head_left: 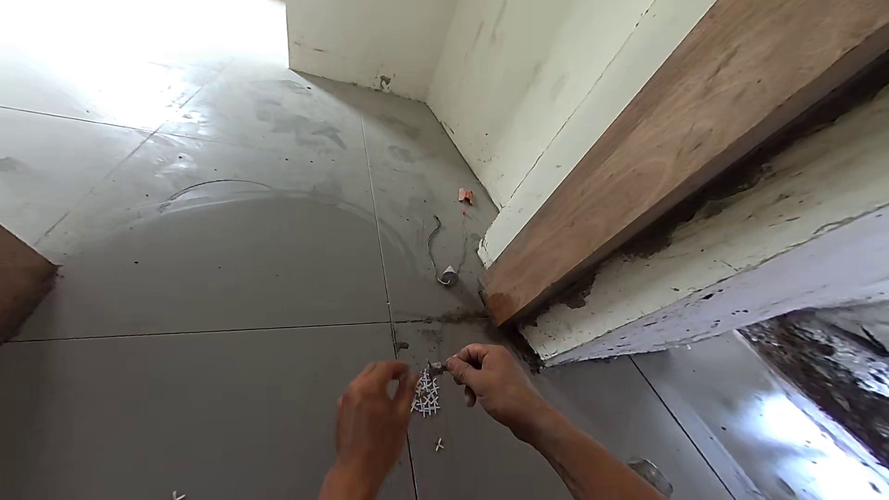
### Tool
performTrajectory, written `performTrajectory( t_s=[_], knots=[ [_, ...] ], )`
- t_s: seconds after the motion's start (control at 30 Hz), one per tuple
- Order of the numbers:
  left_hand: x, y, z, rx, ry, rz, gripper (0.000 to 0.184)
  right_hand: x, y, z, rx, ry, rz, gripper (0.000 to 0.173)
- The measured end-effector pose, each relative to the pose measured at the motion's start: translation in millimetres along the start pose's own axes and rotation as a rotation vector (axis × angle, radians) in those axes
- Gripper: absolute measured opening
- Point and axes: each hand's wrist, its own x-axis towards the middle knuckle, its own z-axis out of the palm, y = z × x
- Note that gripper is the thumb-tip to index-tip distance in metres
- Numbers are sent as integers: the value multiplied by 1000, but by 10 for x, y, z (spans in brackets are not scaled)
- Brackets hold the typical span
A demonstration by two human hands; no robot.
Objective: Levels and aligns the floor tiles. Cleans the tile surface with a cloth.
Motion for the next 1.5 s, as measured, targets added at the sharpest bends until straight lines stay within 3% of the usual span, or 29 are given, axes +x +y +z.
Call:
performTrajectory(
  t_s=[0.13, 0.27, 0.4, 0.53, 0.6, 0.87, 1.03, 1.17, 1.5],
  knots=[
    [654, -185, 132, 296, -219, -171, 28, 135, 3, -11, 103, 57, 85, 21],
    [862, -201, 131, 425, -260, -197, 29, 359, 15, 9, 130, 93, 175, 24],
    [872, -377, 183, 469, -90, -102, 19, 654, -69, 116, 108, 57, 220, 26],
    [893, -683, 305, 439, 218, 40, 21, 902, -265, 251, -10, 48, 194, 28],
    [881, -747, 351, 428, 286, 90, 23, 1023, -330, 304, -99, 58, 180, 31],
    [896, -782, 343, 364, 316, 94, 27, 1375, -498, 426, -431, 77, 168, 36],
    [894, -771, 337, 342, 292, 98, 25, 1229, -735, 566, -710, 146, 102, 36],
    [889, -775, 353, 371, 283, 120, 21, 1003, -764, 742, -783, 211, 16, 35],
    [902, -776, 380, 411, 292, 124, 20, 1105, -970, 729, -940, 46, 71, 33]
  ],
)
